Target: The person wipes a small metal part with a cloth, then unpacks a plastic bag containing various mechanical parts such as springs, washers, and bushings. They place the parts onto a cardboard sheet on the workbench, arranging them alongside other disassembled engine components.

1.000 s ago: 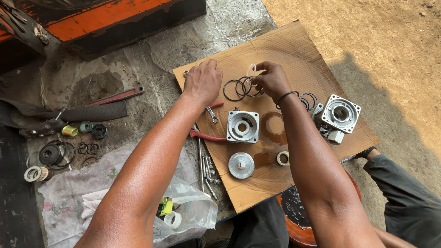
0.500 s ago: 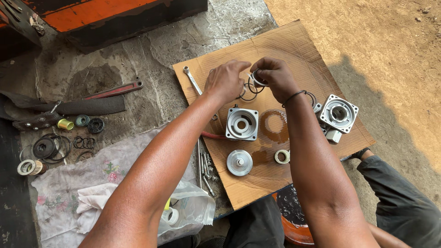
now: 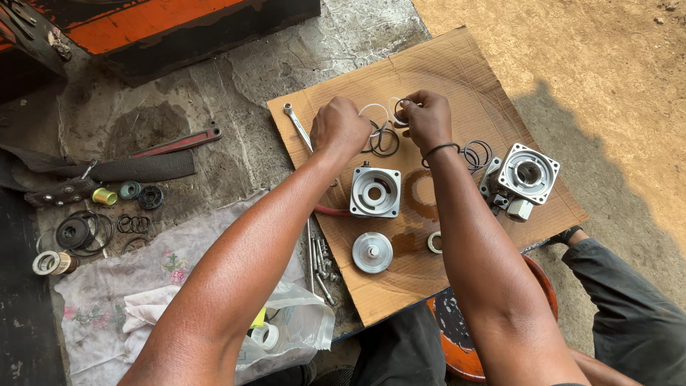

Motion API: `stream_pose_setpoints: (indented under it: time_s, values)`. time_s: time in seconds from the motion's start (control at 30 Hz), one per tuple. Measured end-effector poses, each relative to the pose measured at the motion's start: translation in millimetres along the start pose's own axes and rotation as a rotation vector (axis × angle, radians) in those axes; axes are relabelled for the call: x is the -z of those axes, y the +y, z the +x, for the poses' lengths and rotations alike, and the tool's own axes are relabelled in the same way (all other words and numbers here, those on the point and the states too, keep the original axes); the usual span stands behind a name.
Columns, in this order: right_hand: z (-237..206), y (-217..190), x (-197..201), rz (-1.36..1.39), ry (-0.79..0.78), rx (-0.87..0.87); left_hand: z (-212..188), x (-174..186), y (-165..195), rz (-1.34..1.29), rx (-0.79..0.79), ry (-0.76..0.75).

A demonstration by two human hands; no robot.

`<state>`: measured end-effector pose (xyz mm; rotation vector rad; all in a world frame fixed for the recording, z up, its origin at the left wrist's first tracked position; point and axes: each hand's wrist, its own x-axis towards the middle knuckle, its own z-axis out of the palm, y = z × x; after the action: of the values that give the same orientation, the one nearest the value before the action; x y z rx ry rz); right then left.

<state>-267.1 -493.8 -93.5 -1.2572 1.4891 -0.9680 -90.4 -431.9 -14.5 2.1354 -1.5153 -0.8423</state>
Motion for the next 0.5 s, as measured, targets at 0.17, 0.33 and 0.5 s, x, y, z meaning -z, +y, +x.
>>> stream_pose_setpoints:
  time_s: [0.17,0.33,0.5]
  values:
    - [3,3,3,0.04,0.005,0.015,-6,14,-1,0.014,0.005,0.009]
    - [2,5,7,-0.071,-0.036,-0.02,-14,20,-8,0.112,-0.054,0.023]
    - [2,5,5,-0.547,0.155,0.074,-15,28,-7,0.091,0.04,-0.059]
